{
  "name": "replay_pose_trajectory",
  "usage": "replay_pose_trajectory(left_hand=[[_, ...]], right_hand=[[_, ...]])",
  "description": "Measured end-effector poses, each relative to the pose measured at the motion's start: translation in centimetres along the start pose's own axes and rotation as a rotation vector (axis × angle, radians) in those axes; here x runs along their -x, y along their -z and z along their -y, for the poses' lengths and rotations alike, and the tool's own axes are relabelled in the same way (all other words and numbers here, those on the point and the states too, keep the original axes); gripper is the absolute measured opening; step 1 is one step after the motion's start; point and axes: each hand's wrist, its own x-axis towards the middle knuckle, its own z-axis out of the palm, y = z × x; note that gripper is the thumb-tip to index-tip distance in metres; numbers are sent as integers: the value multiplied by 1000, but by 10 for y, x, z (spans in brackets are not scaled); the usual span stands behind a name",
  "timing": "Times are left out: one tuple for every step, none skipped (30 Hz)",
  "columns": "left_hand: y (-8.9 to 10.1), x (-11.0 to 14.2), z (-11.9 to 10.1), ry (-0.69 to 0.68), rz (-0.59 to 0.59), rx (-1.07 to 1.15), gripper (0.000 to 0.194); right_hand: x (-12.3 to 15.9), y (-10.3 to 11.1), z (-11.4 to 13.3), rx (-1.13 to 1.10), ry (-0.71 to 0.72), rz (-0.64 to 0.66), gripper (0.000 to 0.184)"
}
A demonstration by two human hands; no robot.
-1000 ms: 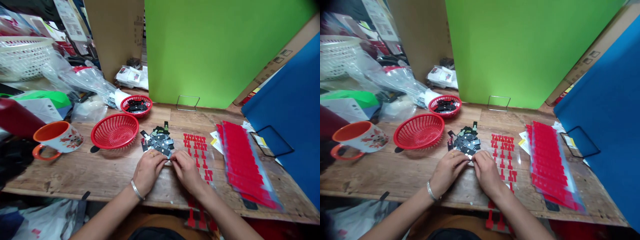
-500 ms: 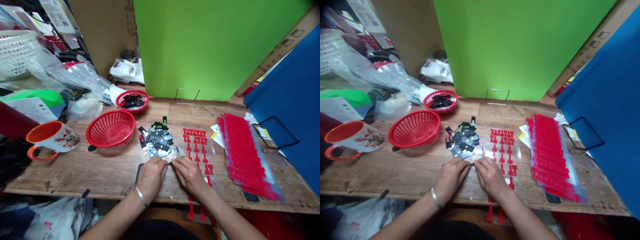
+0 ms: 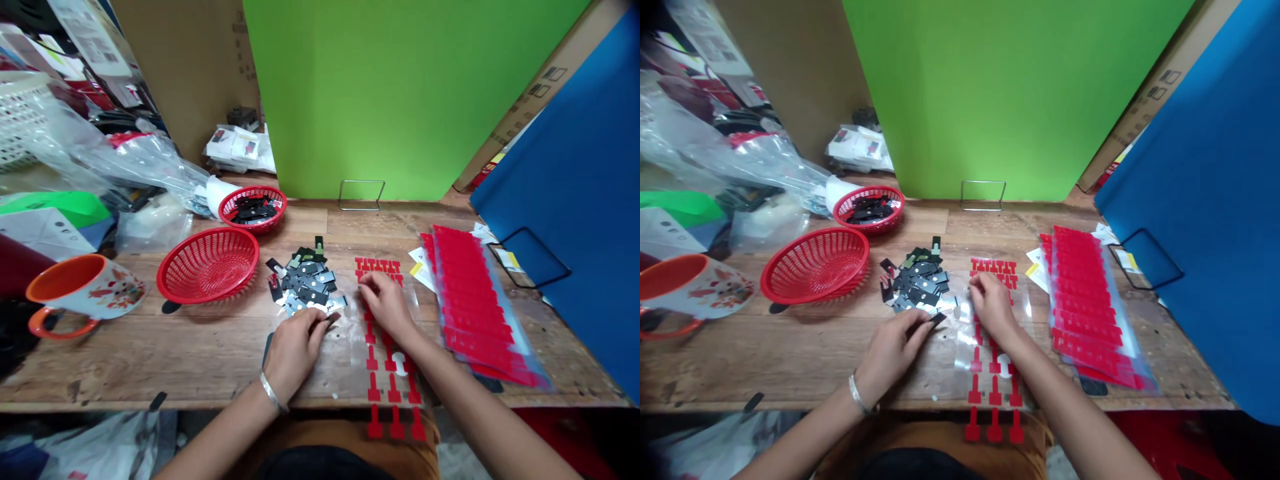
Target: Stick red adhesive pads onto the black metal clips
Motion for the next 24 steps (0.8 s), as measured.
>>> replay_pose_trajectory(left_hand=[[1,-6,0,28,-10,102,18],[1,-12,0,67,-13,220,17],[0,-19,1,108,-9,351,17],[-2,-27,2,146,-1,483,17],[-4,-36,3,180,6,601,17],[-6,-45,4,209,10,693,17],[-8,-53,5,232,11,754,16],[-10,-62,5,246,11,786,15],[-12,-71,4,260,4,802,13],[-14,-80,2,282,-5,812,12],[-16,-89,0,308,-13,821,11],[-18,-98,-3,337,-18,827,11],[-20,-107,-6,364,-23,830,10],[-23,-115,-9,389,-25,831,10],[-26,-124,-11,409,-22,830,10],[-30,-133,-13,426,-19,827,10],[-34,-141,-14,442,-17,820,8],[-38,-149,-15,463,-14,813,7],[-42,-156,-15,487,-11,804,5],[-45,-162,-16,510,-6,794,3],[-49,-167,-16,531,2,784,4],[-52,-171,-16,548,14,773,7],[-54,-174,-16,563,31,763,11],[-56,-176,-17,574,51,753,15]], right_hand=[[-10,0,-8,84,-42,5,10],[-20,0,-15,114,-59,2,10],[-28,-1,-21,136,-67,7,9],[-34,-3,-26,156,-73,18,9],[-39,-5,-30,168,-76,30,8],[-43,-6,-33,183,-80,45,8],[-46,-8,-35,198,-85,62,8],[-48,-9,-36,211,-89,81,8],[-50,-10,-37,222,-93,100,8],[-52,-10,-37,231,-96,119,8],[-53,-10,-37,239,-100,135,9],[-55,-10,-37,245,-103,149,9],[-56,-10,-37,251,-107,157,10],[-56,-9,-36,256,-111,159,11],[-56,-9,-36,260,-113,157,11],[-56,-9,-35,261,-112,150,11],[-55,-9,-34,259,-106,140,11],[-54,-9,-34,255,-98,128,11],[-52,-9,-33,249,-88,115,11],[-50,-9,-33,241,-78,103,11],[-48,-10,-33,231,-70,91,12],[-47,-10,-33,219,-64,79,13],[-46,-11,-33,204,-58,67,14],[-45,-11,-33,186,-52,56,15]])
